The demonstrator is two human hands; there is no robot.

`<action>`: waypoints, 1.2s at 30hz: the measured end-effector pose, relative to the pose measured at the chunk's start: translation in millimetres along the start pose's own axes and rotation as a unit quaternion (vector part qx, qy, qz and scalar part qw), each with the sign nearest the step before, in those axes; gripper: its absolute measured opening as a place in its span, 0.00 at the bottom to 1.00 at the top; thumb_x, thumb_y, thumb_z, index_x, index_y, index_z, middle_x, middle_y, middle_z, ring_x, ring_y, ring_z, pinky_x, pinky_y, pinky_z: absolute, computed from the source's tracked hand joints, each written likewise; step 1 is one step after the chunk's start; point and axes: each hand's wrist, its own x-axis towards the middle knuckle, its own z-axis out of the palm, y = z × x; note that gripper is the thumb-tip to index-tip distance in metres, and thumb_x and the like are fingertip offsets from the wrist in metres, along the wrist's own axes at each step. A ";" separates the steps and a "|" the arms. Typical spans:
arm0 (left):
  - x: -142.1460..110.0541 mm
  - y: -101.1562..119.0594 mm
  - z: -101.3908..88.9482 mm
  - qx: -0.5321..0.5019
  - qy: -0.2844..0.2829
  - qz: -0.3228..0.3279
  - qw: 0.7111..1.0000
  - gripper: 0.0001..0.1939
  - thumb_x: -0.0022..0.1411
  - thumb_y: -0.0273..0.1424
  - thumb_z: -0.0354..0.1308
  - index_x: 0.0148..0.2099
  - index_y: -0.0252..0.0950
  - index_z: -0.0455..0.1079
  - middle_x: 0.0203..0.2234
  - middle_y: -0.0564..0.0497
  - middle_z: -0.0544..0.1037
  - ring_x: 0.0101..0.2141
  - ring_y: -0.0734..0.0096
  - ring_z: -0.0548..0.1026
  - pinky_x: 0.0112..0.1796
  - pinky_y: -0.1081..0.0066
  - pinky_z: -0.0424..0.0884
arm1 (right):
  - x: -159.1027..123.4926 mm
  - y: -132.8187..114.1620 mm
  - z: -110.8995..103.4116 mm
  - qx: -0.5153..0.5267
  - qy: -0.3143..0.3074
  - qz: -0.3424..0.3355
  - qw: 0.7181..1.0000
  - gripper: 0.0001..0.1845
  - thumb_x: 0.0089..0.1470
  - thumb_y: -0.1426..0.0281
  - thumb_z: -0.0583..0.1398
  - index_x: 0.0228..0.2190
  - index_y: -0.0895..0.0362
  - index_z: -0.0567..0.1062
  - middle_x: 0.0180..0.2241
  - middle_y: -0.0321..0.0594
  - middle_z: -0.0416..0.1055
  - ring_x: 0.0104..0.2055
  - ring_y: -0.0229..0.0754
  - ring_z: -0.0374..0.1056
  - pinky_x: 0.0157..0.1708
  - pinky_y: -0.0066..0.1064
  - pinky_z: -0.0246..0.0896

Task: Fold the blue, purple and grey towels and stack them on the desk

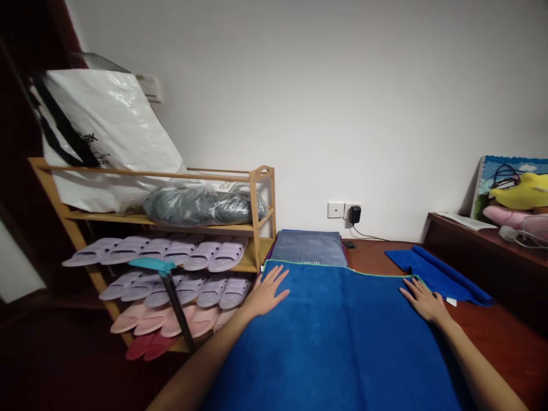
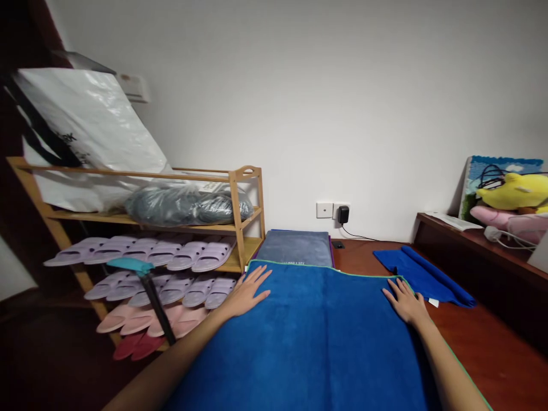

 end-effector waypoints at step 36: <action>-147.9 35.0 -64.3 -0.057 -0.078 0.129 0.987 0.31 0.68 0.45 0.45 0.67 0.56 0.33 0.64 0.59 0.46 0.62 0.57 0.50 0.58 0.51 0.51 | -214.4 7.8 -15.1 0.106 0.023 -0.090 0.990 0.32 0.52 0.49 0.47 0.59 0.30 0.47 0.61 0.23 0.51 0.63 0.50 0.48 0.56 0.54 0.51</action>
